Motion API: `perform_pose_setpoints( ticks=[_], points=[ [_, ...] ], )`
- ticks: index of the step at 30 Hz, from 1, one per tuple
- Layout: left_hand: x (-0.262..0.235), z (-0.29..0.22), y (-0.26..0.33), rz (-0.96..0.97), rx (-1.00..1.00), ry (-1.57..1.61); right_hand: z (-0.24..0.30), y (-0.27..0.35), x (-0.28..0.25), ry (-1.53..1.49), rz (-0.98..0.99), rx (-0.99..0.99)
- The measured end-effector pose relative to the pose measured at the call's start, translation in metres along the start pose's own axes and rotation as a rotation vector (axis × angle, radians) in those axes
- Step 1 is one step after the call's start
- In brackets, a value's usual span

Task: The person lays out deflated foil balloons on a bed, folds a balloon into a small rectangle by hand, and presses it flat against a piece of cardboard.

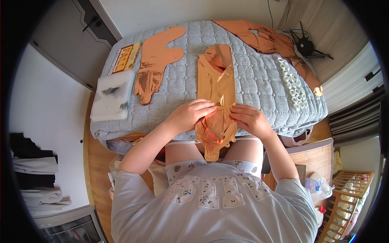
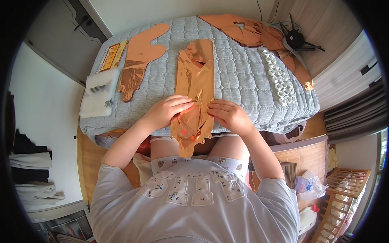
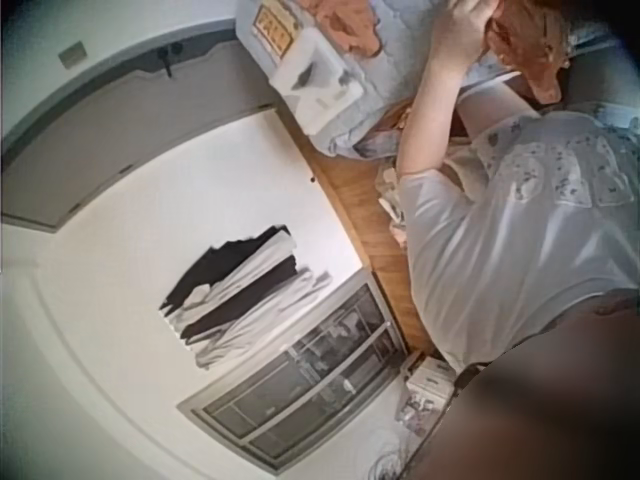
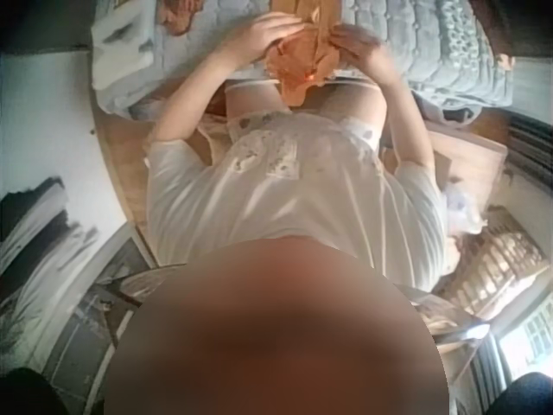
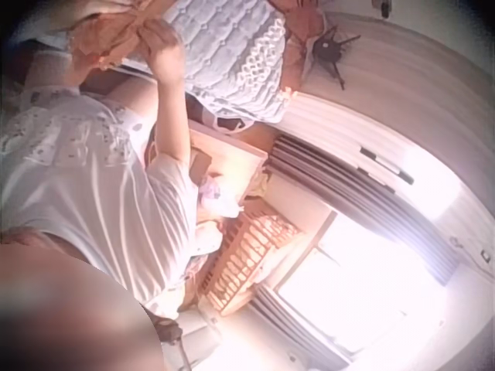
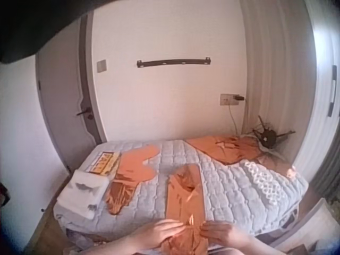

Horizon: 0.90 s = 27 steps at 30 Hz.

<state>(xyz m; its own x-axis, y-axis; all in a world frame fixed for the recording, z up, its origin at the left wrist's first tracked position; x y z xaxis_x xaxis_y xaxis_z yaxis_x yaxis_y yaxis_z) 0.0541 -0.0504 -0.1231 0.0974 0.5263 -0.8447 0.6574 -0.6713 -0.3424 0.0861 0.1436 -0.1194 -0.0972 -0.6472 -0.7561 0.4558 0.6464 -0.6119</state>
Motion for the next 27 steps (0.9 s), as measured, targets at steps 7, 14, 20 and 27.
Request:
perform_pose_setpoints(
  ticks=[7, 14, 20, 27],
  points=[
    [0.001, -0.003, 0.000, -0.010, 0.018, -0.047, 0.003, -0.003, -0.001, -0.010, 0.031, -0.020],
    [0.005, -0.001, 0.002, -0.004, 0.012, -0.054, 0.014, -0.022, 0.014, 0.022, 0.068, -0.080],
    [0.005, 0.000, 0.001, 0.011, 0.004, -0.043, 0.008, -0.021, 0.024, -0.013, 0.071, -0.084],
    [0.015, 0.029, -0.008, 0.305, -0.383, 0.246, -0.032, -0.019, 0.029, -0.270, 0.066, 0.582]
  ],
)
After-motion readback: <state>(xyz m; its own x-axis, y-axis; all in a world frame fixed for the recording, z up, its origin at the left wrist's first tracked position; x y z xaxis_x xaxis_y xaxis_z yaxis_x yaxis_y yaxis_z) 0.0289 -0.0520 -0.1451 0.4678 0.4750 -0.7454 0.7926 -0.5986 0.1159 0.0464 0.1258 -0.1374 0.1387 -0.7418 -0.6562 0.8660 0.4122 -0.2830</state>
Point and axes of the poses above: each hand's wrist, its own y-axis away from the middle knuckle, its own x-axis out of the palm, z = x × y, the point moved 8 cm from there along -y, towards the middle knuckle, and after that the axes turned 12 degrees about -x, right-handed, at the moved point
